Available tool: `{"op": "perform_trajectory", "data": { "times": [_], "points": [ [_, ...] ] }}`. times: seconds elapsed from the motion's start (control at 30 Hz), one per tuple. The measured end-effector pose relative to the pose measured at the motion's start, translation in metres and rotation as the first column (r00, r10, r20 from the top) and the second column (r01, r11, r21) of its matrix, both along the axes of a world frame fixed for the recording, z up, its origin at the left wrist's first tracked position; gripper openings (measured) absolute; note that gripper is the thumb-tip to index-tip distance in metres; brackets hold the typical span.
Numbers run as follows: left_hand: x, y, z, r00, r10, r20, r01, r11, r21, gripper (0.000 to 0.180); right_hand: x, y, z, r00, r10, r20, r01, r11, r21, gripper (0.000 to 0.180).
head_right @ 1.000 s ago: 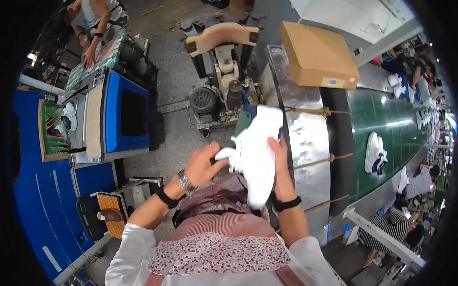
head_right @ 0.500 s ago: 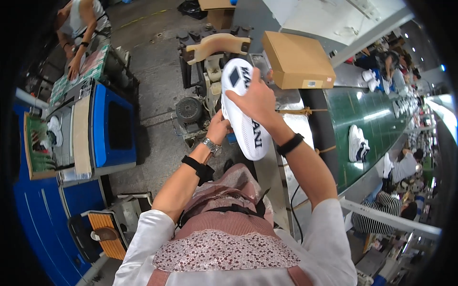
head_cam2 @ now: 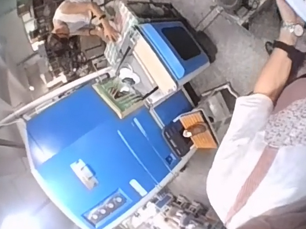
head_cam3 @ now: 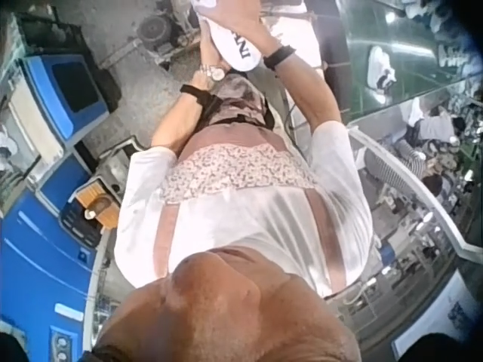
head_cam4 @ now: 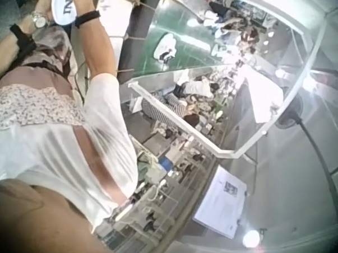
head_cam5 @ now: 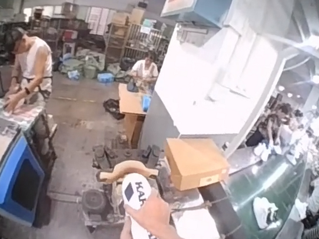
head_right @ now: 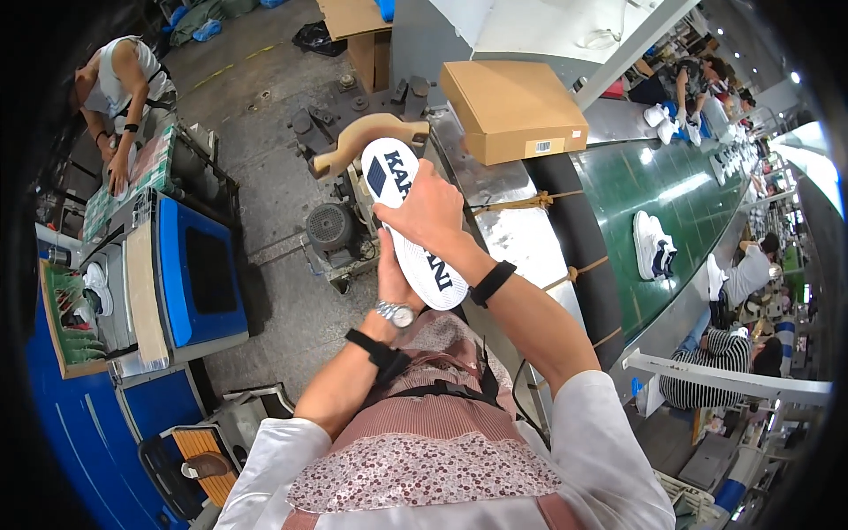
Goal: The worker is inserting shoe lasts into shoes and placing them onto a production machine and conveyor belt.
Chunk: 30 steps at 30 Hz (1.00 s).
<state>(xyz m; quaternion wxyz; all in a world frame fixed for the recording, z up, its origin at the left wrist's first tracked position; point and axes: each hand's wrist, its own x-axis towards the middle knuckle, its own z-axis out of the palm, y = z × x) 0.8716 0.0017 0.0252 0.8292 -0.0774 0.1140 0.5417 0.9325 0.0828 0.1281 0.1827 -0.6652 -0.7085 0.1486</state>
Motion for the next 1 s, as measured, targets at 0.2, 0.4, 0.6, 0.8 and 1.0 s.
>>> {"op": "perform_trajectory", "data": {
  "times": [0.2, 0.4, 0.6, 0.8, 1.0],
  "points": [
    [0.015, -0.001, 0.007, 0.989, 0.145, -0.024, -0.144, 0.988, 0.052, 0.073, 0.000, -0.004, -0.002, 0.999, 0.031, -0.038, -0.029, 0.999, 0.039, 0.074],
    [0.007, -0.006, -0.001, 0.993, 0.115, -0.001, -0.114, 0.986, 0.123, 0.066, 0.000, -0.015, -0.011, 0.992, 0.014, -0.124, 0.005, 0.988, 0.156, 0.083],
    [0.008, -0.005, -0.007, 0.990, 0.123, -0.070, -0.116, 0.989, 0.095, 0.067, 0.000, -0.016, -0.008, 0.991, -0.003, -0.135, 0.021, 0.991, 0.133, 0.082],
    [0.011, -0.002, -0.018, 0.983, 0.111, -0.143, -0.099, 0.991, 0.091, 0.078, 0.001, -0.018, -0.011, 0.993, 0.031, -0.112, -0.004, 0.971, 0.238, 0.085],
    [0.015, 0.009, -0.015, 0.992, 0.110, -0.068, -0.103, 0.989, 0.108, 0.077, -0.004, -0.004, 0.001, 0.999, 0.019, -0.028, -0.015, 0.990, 0.142, 0.085]
  ]
}}
